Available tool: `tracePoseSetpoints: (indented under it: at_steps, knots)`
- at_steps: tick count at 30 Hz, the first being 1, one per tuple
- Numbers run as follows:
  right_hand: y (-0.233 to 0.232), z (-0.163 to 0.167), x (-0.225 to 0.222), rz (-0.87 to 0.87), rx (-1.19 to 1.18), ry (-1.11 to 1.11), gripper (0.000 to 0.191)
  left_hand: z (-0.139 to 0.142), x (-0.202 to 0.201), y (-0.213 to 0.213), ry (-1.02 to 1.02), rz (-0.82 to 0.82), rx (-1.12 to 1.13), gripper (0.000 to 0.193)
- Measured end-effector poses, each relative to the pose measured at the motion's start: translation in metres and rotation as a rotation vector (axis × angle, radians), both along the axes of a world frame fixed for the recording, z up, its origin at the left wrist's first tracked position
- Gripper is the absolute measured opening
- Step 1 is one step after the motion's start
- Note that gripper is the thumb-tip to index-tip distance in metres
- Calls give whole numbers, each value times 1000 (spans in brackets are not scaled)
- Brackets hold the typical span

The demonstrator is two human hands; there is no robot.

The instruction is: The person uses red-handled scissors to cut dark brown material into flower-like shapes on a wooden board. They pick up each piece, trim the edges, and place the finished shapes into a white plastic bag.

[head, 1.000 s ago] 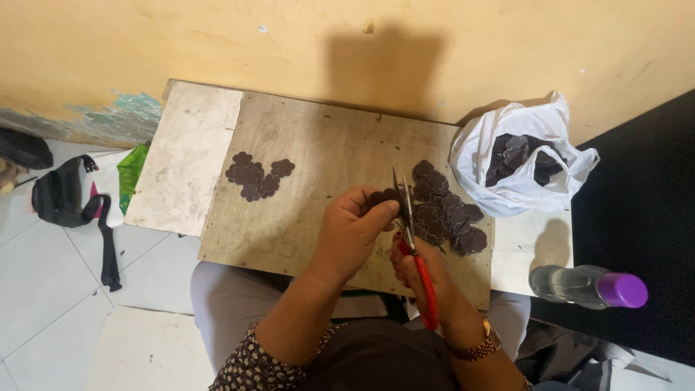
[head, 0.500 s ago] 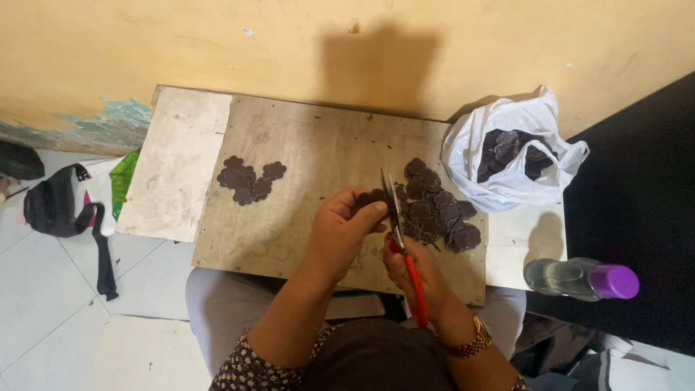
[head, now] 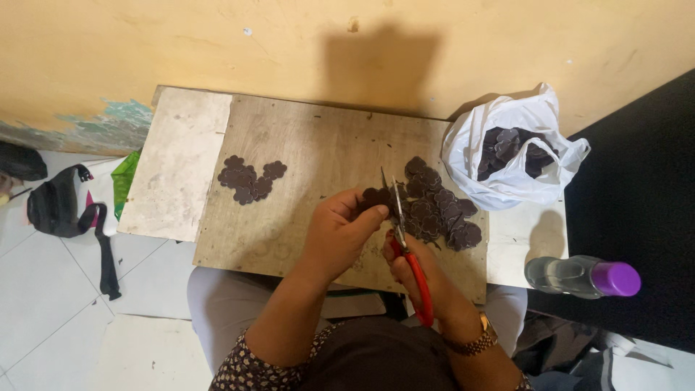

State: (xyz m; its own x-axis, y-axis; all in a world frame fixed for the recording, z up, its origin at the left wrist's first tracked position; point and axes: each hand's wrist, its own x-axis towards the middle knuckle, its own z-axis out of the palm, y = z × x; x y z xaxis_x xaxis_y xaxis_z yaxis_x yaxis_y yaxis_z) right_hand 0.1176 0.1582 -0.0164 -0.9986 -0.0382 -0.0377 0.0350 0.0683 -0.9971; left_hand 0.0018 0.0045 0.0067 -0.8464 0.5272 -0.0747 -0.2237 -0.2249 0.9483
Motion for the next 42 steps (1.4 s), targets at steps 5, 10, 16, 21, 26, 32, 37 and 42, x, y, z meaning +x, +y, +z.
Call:
tracePoseSetpoints:
  at_steps: [5,10,16,21,26,32,37,42]
  knots:
    - [3,1,0,17,-9,-33,50,2,-1,-2,-2,-9,54,11]
    - [5,1,1,9,-18,-42,48,0,-2,-3,-13,-19,73,11]
    - [10,0,-1,25,44,2,46,0,-5,-4,-7,-26,26,13]
    - [10,0,-2,31,44,-25,46,1,-6,-6,-16,-29,-6,12]
    - [6,-1,-3,-14,27,-63,43,-1,-6,-1,-55,3,36,14]
    - [-5,-3,-1,-45,-101,-115,40,0,-3,8,-70,76,31,19]
    - [-4,-8,-2,-1,-91,-29,42,1,2,9,23,86,57,16]
    - [-4,-11,-3,-1,-44,21,47,3,8,11,35,97,-9,14]
